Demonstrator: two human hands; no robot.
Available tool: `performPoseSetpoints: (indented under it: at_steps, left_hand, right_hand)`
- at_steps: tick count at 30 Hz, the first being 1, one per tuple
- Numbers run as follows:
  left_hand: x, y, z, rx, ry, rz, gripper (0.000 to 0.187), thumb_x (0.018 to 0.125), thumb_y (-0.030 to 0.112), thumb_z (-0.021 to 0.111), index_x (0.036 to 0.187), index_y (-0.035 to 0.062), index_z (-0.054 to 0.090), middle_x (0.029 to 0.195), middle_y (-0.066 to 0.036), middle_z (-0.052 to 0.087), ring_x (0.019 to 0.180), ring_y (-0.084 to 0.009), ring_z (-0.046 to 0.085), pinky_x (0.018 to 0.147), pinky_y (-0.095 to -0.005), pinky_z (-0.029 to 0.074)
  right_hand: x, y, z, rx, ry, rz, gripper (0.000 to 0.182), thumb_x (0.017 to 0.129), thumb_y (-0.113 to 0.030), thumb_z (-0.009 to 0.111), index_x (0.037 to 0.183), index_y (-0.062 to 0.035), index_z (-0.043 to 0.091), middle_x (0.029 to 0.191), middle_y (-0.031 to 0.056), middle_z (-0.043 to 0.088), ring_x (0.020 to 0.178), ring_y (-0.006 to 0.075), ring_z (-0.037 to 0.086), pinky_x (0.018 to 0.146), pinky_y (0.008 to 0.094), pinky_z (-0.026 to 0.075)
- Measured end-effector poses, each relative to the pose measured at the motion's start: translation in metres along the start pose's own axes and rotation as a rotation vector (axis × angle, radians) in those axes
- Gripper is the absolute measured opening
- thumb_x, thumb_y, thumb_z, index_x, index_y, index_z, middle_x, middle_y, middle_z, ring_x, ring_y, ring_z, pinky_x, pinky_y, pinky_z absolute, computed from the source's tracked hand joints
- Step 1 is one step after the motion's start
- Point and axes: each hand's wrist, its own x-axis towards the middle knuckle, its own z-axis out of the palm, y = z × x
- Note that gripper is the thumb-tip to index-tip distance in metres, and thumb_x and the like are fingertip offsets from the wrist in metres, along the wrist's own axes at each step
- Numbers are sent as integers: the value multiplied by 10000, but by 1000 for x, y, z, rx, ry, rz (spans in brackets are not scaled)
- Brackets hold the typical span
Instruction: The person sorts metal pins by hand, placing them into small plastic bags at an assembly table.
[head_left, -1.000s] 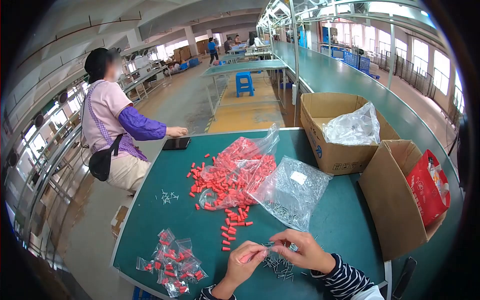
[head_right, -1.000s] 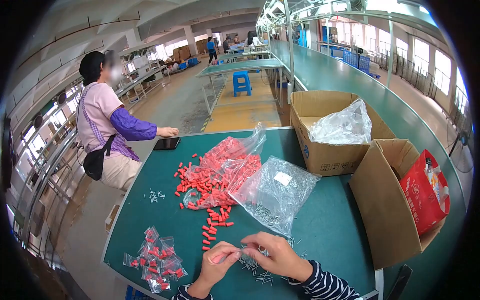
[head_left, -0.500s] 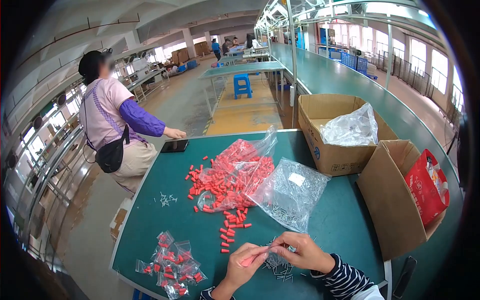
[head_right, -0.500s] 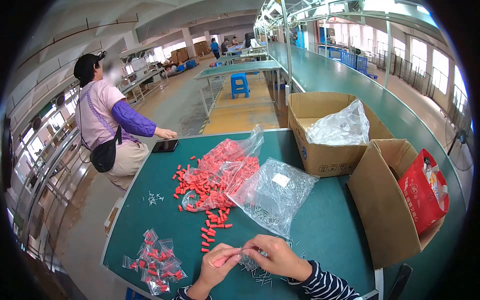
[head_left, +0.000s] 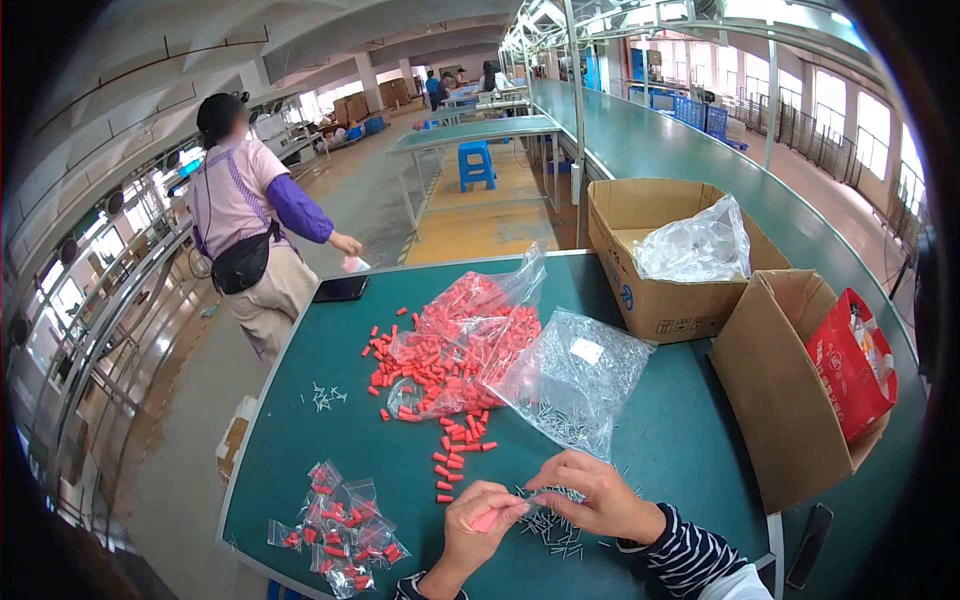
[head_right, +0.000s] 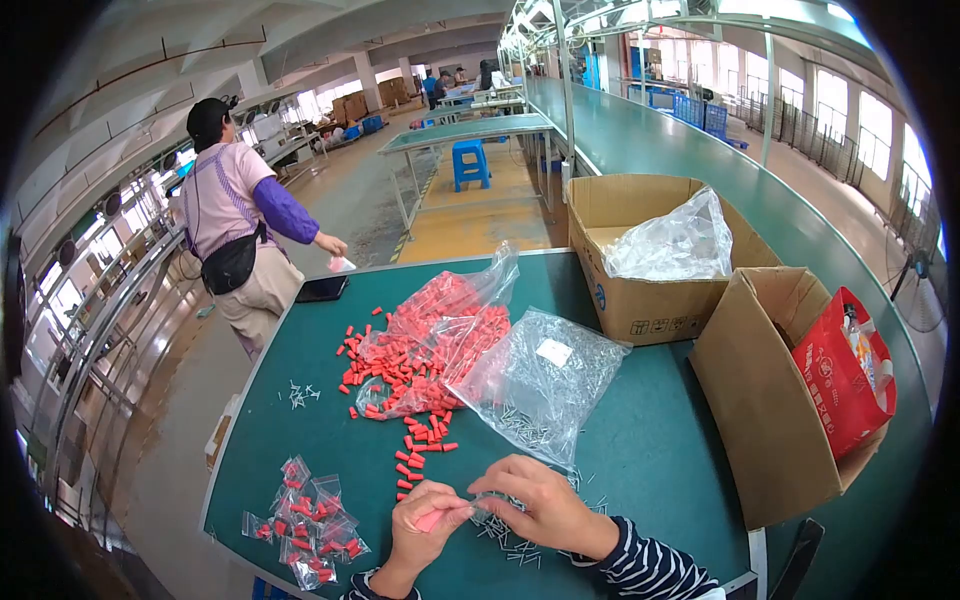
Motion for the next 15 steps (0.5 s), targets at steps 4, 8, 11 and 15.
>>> performPoseSetpoints:
  at_steps: [4,8,11,15]
  left_hand:
    - [-1,0,1,-14,12,10,140,762,41,817,868,36,727,845,-66,634,749,-155,619,657,-269,500]
    - [-2,-3,2,-47,42,31,163,743,42,832,856,41,715,848,-66,637,736,-158,624,642,-274,502]
    - [-2,0,3,43,37,67,202,710,43,853,828,45,689,852,-70,639,728,-165,628,633,-278,504]
    - [-5,-4,4,53,15,97,228,680,26,859,803,57,669,860,-71,635,737,-172,628,640,-282,505]
  right_hand:
    - [-4,-1,2,-3,6,122,162,859,-123,715,984,-30,670,900,117,642,776,264,645,677,356,514]
    - [-5,-5,3,12,5,213,141,847,-131,742,913,-22,683,853,111,657,752,247,650,658,334,512]
    - [-5,-5,4,13,-72,208,152,850,-142,747,894,-11,684,829,110,671,740,236,660,654,324,515]
    - [-7,-3,8,46,-114,219,186,867,-193,713,914,-17,674,792,128,656,708,271,659,610,363,506]
